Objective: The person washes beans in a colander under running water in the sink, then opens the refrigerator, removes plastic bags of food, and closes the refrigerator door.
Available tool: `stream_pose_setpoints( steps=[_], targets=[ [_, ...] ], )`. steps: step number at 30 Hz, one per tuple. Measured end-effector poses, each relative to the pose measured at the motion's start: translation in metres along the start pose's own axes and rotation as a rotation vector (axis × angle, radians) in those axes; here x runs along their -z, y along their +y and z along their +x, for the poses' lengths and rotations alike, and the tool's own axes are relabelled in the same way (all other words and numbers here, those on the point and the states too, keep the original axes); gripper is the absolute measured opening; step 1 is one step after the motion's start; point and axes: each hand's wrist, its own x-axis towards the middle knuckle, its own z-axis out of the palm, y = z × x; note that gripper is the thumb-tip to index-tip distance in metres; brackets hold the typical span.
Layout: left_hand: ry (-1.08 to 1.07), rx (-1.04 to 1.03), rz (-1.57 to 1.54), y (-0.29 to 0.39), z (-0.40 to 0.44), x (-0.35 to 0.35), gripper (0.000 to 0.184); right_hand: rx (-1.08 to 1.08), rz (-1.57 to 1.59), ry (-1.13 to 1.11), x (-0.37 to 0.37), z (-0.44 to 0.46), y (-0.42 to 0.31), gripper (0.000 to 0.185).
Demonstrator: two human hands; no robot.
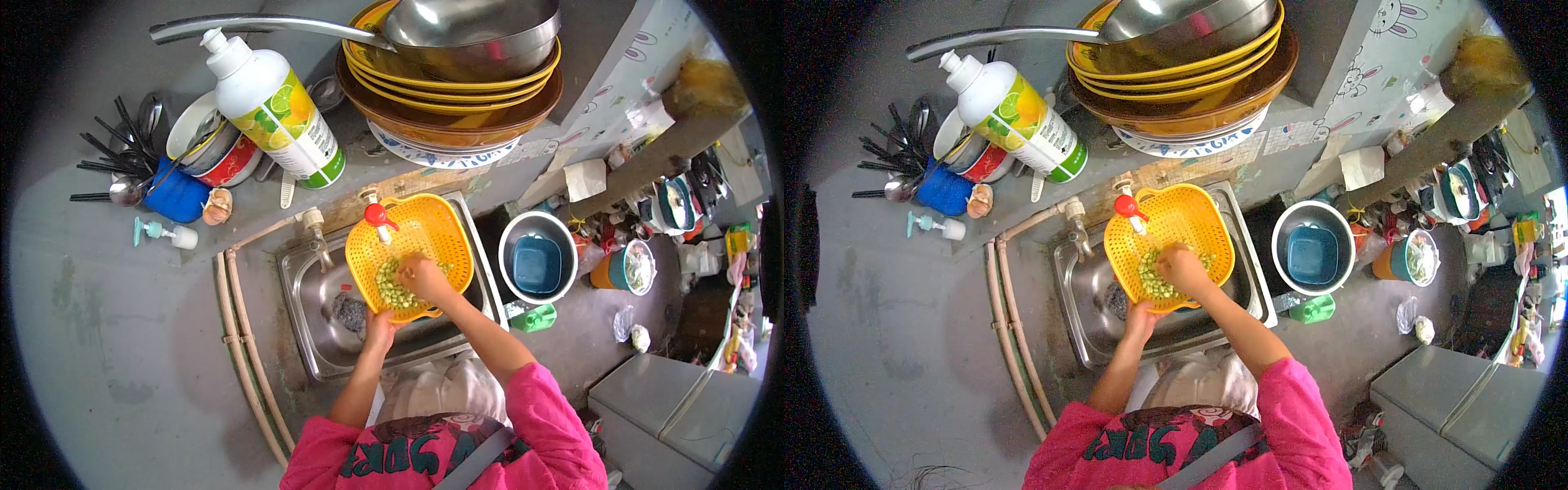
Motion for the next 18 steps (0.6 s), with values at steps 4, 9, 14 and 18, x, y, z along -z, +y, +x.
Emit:
stream_pose_setpoints(
  steps=[4, 9, 14, 18],
  targets=[
    [-0.036, 0.049, -0.089, -0.001, -0.002, -0.002, 0.05, -0.133, -0.041, 0.123, 0.01, 0.042, -0.015, 0.026],
    [-0.098, 0.108, 0.007, 0.0, -0.015, 0.002, 0.052, -0.014, -0.091, 0.121, 0.004, 0.058, 0.006, 0.014],
    [-0.079, 0.145, 0.022, -0.009, -0.016, 0.013, 0.053, 0.082, -0.23, -0.102, -0.02, 0.032, 0.038, 0.022],
    [-0.077, 0.082, 0.085, -0.005, -0.011, 0.01, 0.05, 0.174, -0.258, -0.323, -0.005, 0.004, -0.004, 0.023]
  ],
)
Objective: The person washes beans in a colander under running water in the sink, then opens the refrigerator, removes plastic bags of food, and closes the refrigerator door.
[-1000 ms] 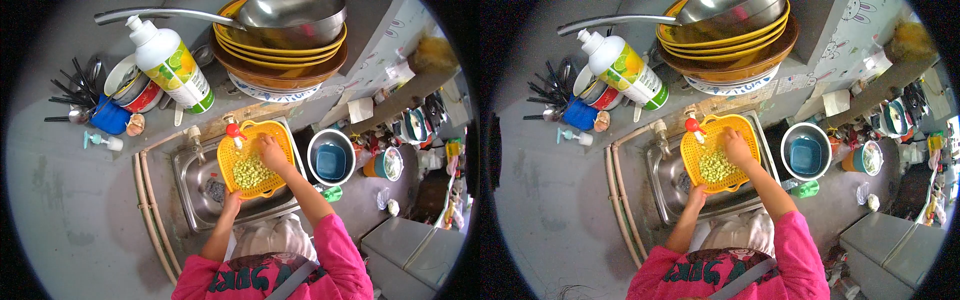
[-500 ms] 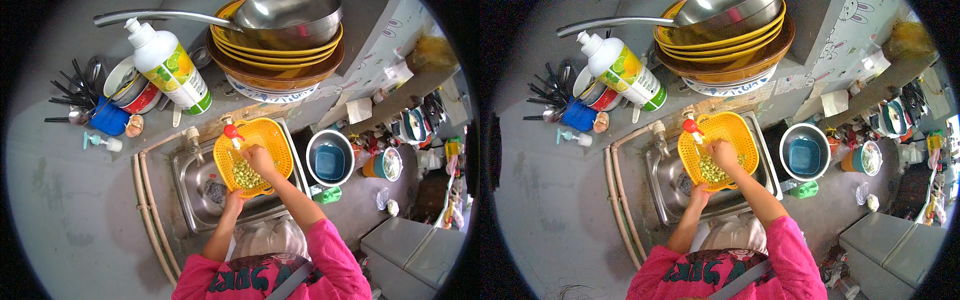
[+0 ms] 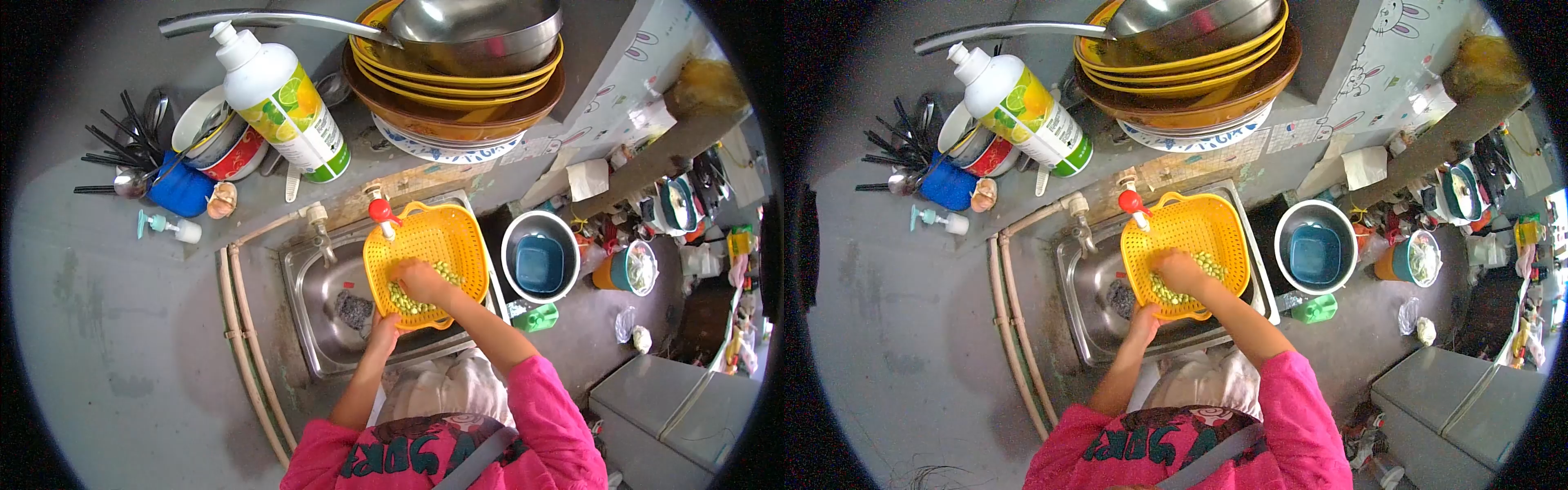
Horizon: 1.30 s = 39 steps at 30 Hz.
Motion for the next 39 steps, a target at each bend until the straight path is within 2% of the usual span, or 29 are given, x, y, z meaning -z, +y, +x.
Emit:
stream_pose_setpoints(
  steps=[1, 5, 9, 12, 13, 17, 20, 21, 24, 25, 26, 28, 30, 34, 35, 39],
  targets=[
    [-0.001, 0.0, 0.019, 0.003, 0.003, 0.001, 0.05, 0.029, -0.007, 0.001, 0.004, -0.004, -0.003, 0.023],
    [0.051, -0.011, -0.062, 0.001, 0.012, 0.012, 0.049, -0.043, 0.011, 0.289, 0.034, -0.019, 0.008, 0.028],
    [0.074, -0.025, -0.142, -0.006, 0.019, 0.028, 0.052, 0.0, 0.088, 0.514, 0.073, -0.041, 0.012, 0.025],
    [0.089, 0.01, -0.203, -0.012, 0.024, 0.032, 0.053, -0.104, 0.12, 0.665, 0.092, -0.053, 0.01, 0.028],
    [0.074, 0.014, -0.238, -0.015, 0.026, 0.03, 0.053, -0.155, 0.153, 0.675, 0.091, -0.054, 0.014, 0.029],
    [0.073, -0.05, -0.298, -0.03, 0.032, 0.007, 0.047, -0.073, 0.148, 0.673, 0.075, -0.054, 0.025, 0.033],
    [0.164, -0.067, -0.34, -0.034, 0.027, -0.013, 0.047, -0.162, 0.086, 0.786, 0.078, -0.046, 0.013, 0.039],
    [0.176, -0.069, -0.365, -0.034, 0.026, -0.017, 0.047, -0.209, -0.006, 0.769, 0.071, -0.045, 0.026, 0.041],
    [0.165, -0.062, -0.333, -0.038, 0.03, -0.007, 0.046, -0.551, 0.423, 0.535, 0.031, -0.053, 0.069, 0.037],
    [0.149, -0.048, -0.238, -0.03, 0.027, -0.01, 0.045, -0.739, 0.672, 0.302, 0.03, -0.059, 0.076, 0.037],
    [0.134, -0.033, -0.143, -0.019, 0.027, -0.012, 0.044, -0.814, 0.848, 0.298, 0.023, -0.066, 0.077, 0.033],
    [0.11, -0.024, -0.006, -0.003, 0.041, -0.007, 0.04, -0.854, 1.101, 0.249, 0.011, -0.082, 0.086, 0.033],
    [0.157, -0.027, 0.214, 0.013, 0.054, -0.003, 0.033, -0.867, 1.236, 0.319, 0.008, -0.096, 0.084, 0.031],
    [0.152, -0.061, 0.399, 0.046, 0.075, -0.008, 0.027, -0.902, 1.445, 0.377, 0.02, -0.1, 0.079, 0.034],
    [0.169, -0.072, 0.437, 0.049, 0.083, -0.008, 0.027, -0.891, 1.329, 0.321, 0.02, -0.1, 0.078, 0.036],
    [0.131, -0.216, 0.433, 0.043, 0.108, -0.004, 0.027, -0.73, 1.157, 0.401, 0.009, -0.101, 0.07, 0.038]
  ],
)
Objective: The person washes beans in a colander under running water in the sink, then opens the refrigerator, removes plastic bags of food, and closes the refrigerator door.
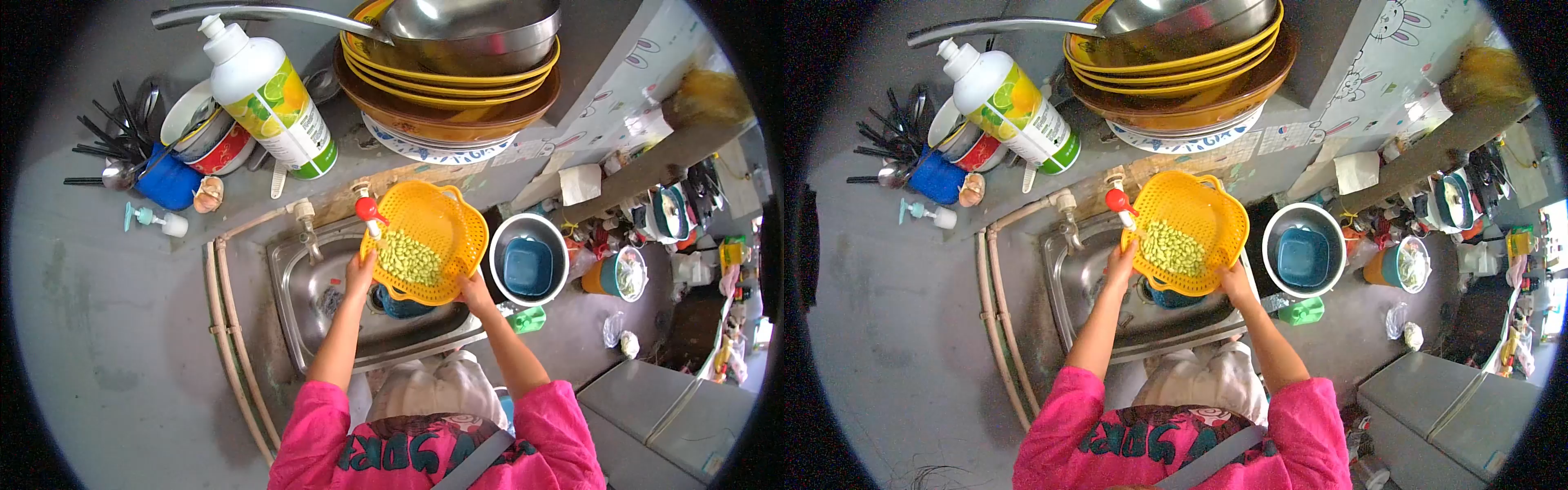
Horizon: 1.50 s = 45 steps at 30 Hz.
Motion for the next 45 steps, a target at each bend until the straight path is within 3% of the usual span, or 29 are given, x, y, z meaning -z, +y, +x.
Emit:
stream_pose_setpoints(
  steps=[4, 10, 14, 19, 23, 25, 26, 29, 33, 34, 37, 38, 41, 44, 45],
  targets=[
    [-0.083, 0.037, -0.339, -0.002, -0.017, -0.015, 0.024, 0.087, 0.192, 0.129, -0.015, -0.008, 0.017, 0.038],
    [-0.013, 0.036, -0.345, -0.009, -0.028, -0.004, 0.025, 0.036, 0.326, 0.143, -0.038, -0.017, 0.002, 0.035],
    [0.044, 0.099, -0.306, -0.018, -0.039, 0.016, 0.027, 0.092, 0.126, 0.123, -0.04, -0.004, 0.004, 0.034],
    [0.026, 0.199, -0.366, 0.002, -0.059, 0.028, 0.021, -0.01, -0.078, -0.019, -0.03, 0.004, -0.011, 0.04],
    [-0.096, 0.366, -0.324, -0.022, -0.054, 0.039, 0.03, -0.06, -0.33, -0.078, -0.024, 0.022, -0.025, 0.034],
    [-0.086, 0.329, -0.399, -0.024, -0.059, 0.033, 0.034, -0.072, -0.434, -0.083, -0.025, 0.021, -0.045, 0.035],
    [-0.072, 0.294, -0.42, -0.026, -0.062, 0.029, 0.033, 0.15, -0.499, -0.021, -0.019, 0.036, -0.022, 0.039],
    [-0.031, 0.277, -0.484, -0.03, -0.069, 0.019, 0.034, 0.716, -0.761, 0.339, -0.042, 0.018, -0.053, 0.046],
    [0.033, 0.353, -0.501, -0.031, -0.08, 0.008, 0.038, 0.866, -0.87, 0.167, -0.07, 0.0, -0.104, 0.042],
    [0.042, 0.345, -0.516, -0.028, -0.085, 0.005, 0.038, 0.945, -0.86, 0.172, -0.078, -0.006, -0.117, 0.03],
    [0.047, 0.327, -0.548, -0.031, -0.092, 0.004, 0.037, 0.641, -0.739, -0.006, -0.087, -0.003, -0.125, 0.013],
    [0.048, 0.337, -0.556, -0.038, -0.09, 0.006, 0.037, 0.827, -0.705, 0.062, -0.091, 0.001, -0.121, 0.007],
    [0.047, 0.348, -0.553, -0.042, -0.09, 0.008, 0.041, 0.806, -0.871, 0.024, -0.095, -0.002, -0.129, 0.019],
    [0.052, 0.345, -0.543, -0.048, -0.089, 0.012, 0.043, 1.073, -0.791, 0.144, -0.108, -0.001, -0.136, 0.032],
    [0.055, 0.342, -0.541, -0.051, -0.088, 0.014, 0.043, 1.036, -0.81, 0.089, -0.111, -0.006, -0.144, 0.034]
  ],
)
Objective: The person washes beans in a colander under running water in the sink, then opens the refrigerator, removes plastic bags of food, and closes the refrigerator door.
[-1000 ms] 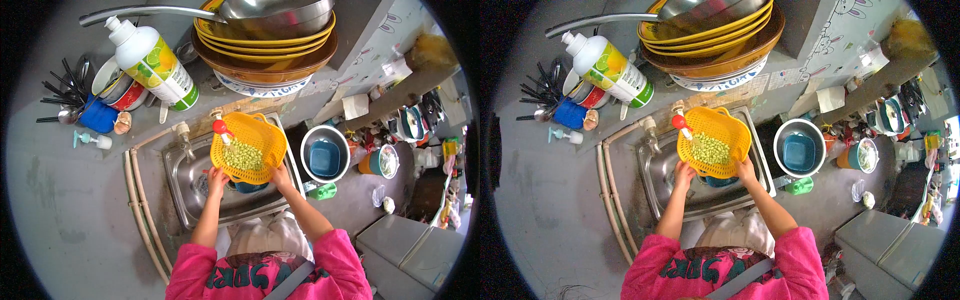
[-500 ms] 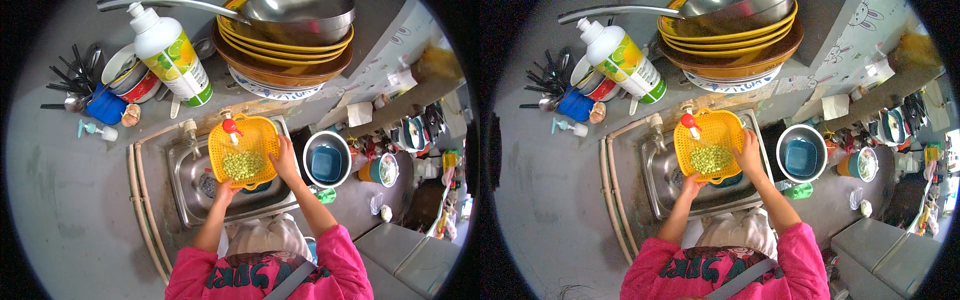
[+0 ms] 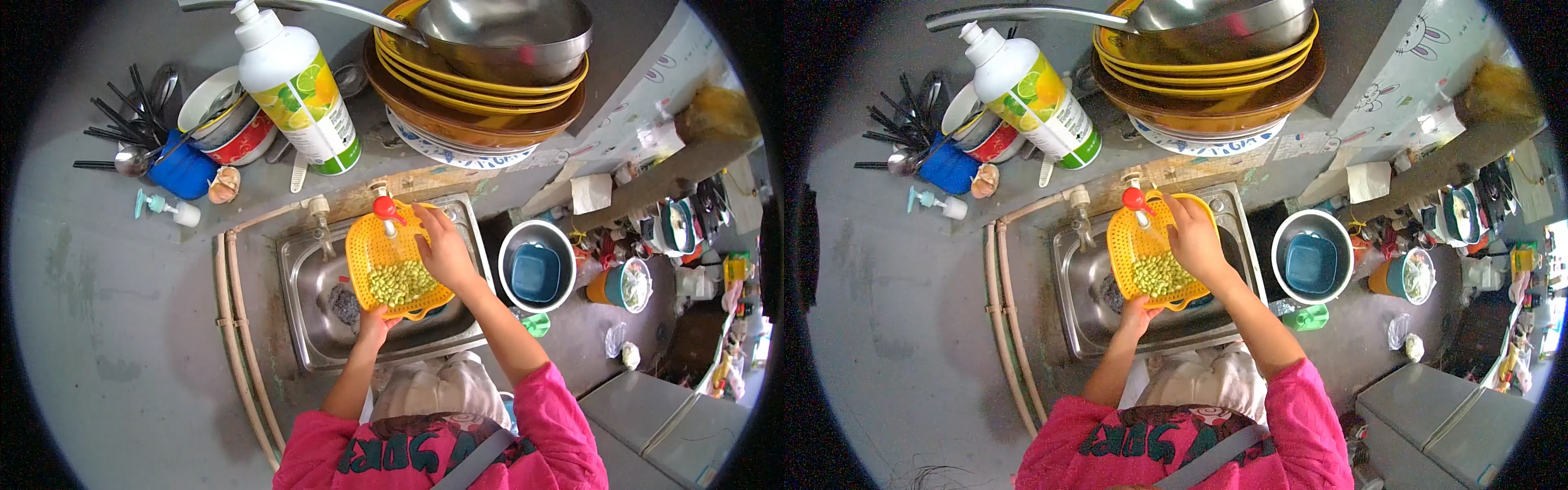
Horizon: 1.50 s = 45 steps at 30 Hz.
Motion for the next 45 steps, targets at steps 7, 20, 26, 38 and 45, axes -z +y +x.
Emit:
stream_pose_setpoints(
  steps=[7, 20, 26, 38, 45],
  targets=[
    [0.032, 0.007, 0.0, -0.003, -0.004, 0.018, 0.044, 0.093, -0.107, -0.137, -0.004, 0.007, -0.024, 0.037],
    [0.166, 0.012, -0.155, -0.014, -0.019, 0.1, 0.042, 0.007, -0.091, -0.265, 0.008, 0.0, -0.023, 0.032],
    [0.228, 0.013, -0.135, -0.012, -0.021, 0.127, 0.042, -0.556, 0.061, -0.025, -0.024, -0.088, 0.091, 0.02],
    [0.212, 0.0, -0.006, -0.004, -0.036, 0.125, 0.033, -0.797, -0.165, -0.45, -0.153, -0.235, 0.175, 0.035],
    [0.266, -0.012, -0.091, -0.012, -0.035, 0.164, 0.036, -0.761, -0.196, -0.458, -0.136, -0.22, 0.138, 0.023]
  ],
)
